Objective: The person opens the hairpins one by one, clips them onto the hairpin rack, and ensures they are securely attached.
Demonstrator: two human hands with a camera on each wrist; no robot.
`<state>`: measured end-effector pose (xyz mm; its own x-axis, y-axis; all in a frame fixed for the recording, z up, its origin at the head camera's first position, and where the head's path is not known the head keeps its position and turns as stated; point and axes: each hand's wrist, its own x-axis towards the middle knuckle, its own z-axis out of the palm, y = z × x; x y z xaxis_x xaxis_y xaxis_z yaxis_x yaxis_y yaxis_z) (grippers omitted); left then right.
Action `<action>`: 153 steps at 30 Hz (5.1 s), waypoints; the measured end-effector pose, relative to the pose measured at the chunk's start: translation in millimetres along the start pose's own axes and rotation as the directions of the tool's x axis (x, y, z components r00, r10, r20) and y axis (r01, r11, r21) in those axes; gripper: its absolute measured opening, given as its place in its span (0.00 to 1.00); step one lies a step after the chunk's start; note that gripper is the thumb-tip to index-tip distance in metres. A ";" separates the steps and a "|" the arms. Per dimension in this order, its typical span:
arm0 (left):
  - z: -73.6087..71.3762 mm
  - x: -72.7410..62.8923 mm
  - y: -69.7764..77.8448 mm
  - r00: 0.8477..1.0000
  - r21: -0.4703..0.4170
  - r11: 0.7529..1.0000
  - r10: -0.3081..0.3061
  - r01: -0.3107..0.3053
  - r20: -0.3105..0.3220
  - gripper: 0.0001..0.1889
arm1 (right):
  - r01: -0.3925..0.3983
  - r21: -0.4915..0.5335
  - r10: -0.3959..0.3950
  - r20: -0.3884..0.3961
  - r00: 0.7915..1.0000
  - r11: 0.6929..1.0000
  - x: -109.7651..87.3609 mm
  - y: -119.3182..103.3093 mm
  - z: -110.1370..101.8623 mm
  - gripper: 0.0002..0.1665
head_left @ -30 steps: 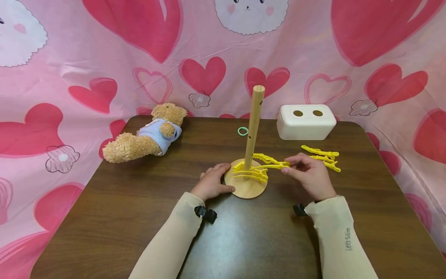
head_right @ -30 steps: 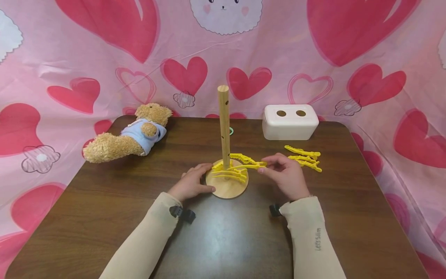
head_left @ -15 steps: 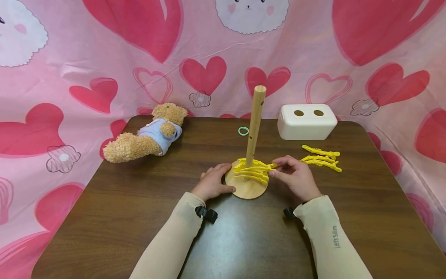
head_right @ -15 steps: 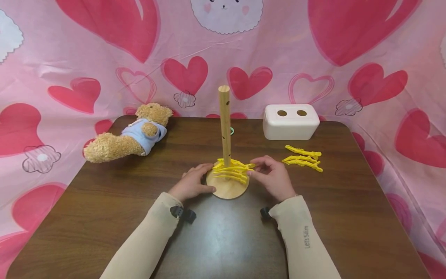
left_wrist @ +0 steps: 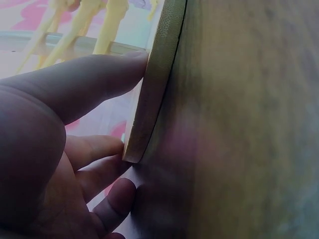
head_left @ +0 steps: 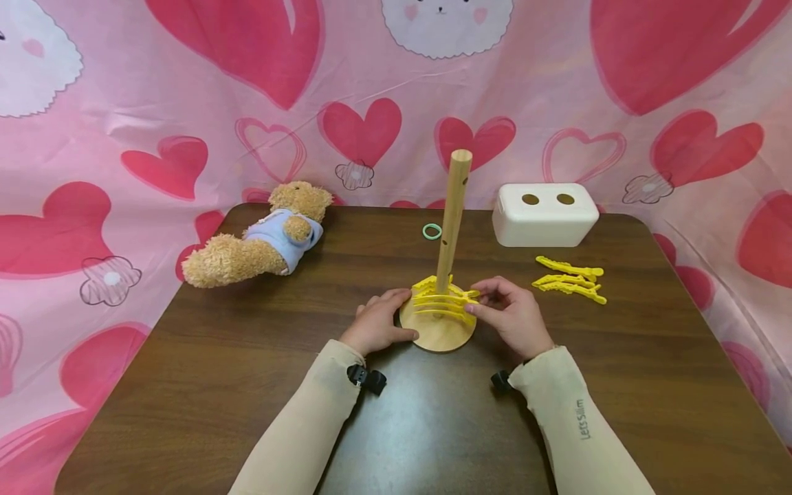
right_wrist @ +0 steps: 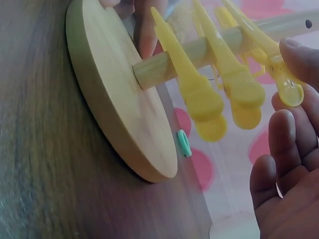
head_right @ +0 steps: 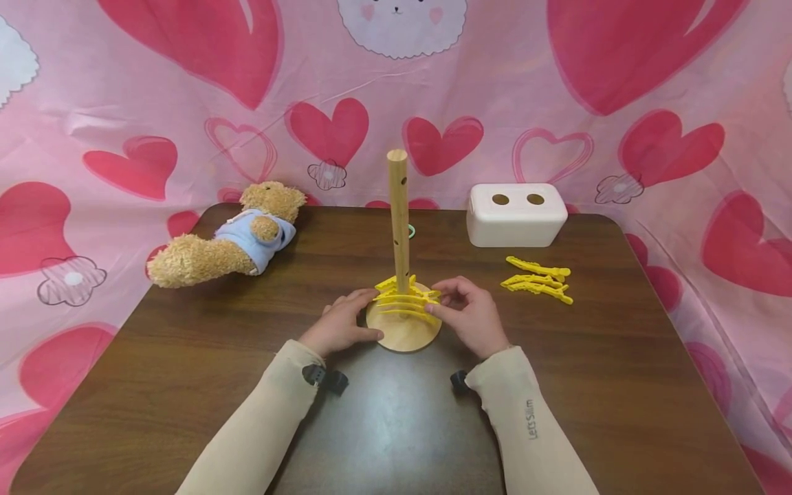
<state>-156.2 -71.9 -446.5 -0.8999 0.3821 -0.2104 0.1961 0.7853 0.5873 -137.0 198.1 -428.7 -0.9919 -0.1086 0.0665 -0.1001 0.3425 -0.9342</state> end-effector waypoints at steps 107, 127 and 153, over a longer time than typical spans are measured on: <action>-1.4 0.9 0.6 1.000 -0.037 0.999 -0.029 0.029 0.008 0.44 | -0.005 -0.280 -0.039 -0.154 0.987 0.960 -11.8 -16.7 -85.7 0.21; -1.2 3.4 0.1 1.000 0.005 1.000 -0.006 0.006 -0.007 0.46 | 0.124 -0.269 -0.126 0.010 0.992 0.955 -9.2 -33.0 -49.3 0.16; -2.3 1.4 5.7 0.999 0.030 0.999 -0.019 0.018 0.032 0.49 | 0.246 -0.265 -0.253 0.006 0.967 0.932 -0.5 -31.8 -7.1 0.14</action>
<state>-157.2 -68.0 -441.7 -0.8906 0.3826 -0.2459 0.1919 0.8063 0.5596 -133.9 193.8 -396.5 -0.9337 -0.1976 0.2988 -0.3580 0.5398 -0.7619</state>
